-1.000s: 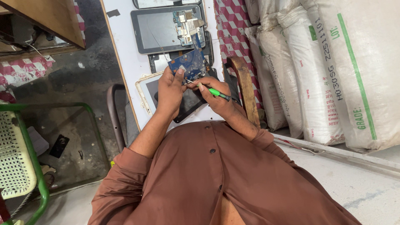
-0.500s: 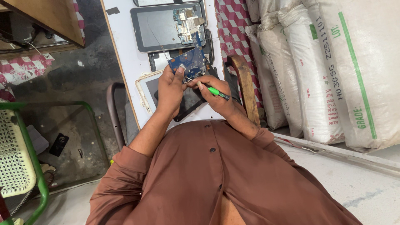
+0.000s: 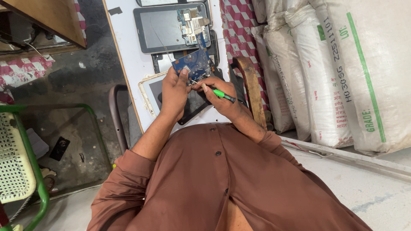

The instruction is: The person uses a green-handled screwdriver to unscrew and remove components from a blue circuit board. They then place the board on the table and continue to work on it with the screwdriver.

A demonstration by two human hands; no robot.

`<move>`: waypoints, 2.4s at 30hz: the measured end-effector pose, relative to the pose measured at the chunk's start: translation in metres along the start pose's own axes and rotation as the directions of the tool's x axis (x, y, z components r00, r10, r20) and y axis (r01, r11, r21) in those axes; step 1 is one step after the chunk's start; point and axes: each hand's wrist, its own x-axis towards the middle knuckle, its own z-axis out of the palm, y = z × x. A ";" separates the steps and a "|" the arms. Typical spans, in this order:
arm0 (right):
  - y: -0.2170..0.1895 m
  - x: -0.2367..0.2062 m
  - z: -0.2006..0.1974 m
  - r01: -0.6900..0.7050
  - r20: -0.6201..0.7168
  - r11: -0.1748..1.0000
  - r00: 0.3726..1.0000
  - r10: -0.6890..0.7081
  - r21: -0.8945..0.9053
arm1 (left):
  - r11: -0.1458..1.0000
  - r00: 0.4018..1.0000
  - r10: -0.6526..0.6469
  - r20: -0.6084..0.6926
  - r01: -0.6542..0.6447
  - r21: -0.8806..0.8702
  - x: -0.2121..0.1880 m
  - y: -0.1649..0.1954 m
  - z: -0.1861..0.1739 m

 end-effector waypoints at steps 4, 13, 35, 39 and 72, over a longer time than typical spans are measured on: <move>0.000 -0.001 0.000 -0.009 -0.002 1.000 1.000 0.009 -0.001 | 1.000 1.000 -0.003 0.001 0.003 0.005 -0.001 0.001 0.001; -0.001 0.000 -0.003 0.010 0.014 0.999 1.000 -0.010 -0.031 | 1.000 1.000 -0.006 0.009 0.006 0.005 -0.001 0.002 0.002; 0.023 -0.018 -0.007 -0.103 -0.119 0.773 0.967 0.225 0.626 | 0.999 0.999 -0.040 -0.006 0.040 0.031 -0.009 0.018 -0.002; 0.020 -0.024 -0.015 -0.096 -0.163 0.888 0.969 0.187 0.449 | 0.982 0.998 0.040 -0.039 -0.032 0.184 -0.013 0.019 -0.003; -0.027 -0.017 -0.009 -0.020 -0.112 0.915 0.991 0.071 0.402 | 0.311 0.852 0.434 0.293 -0.447 0.839 -0.071 0.075 0.002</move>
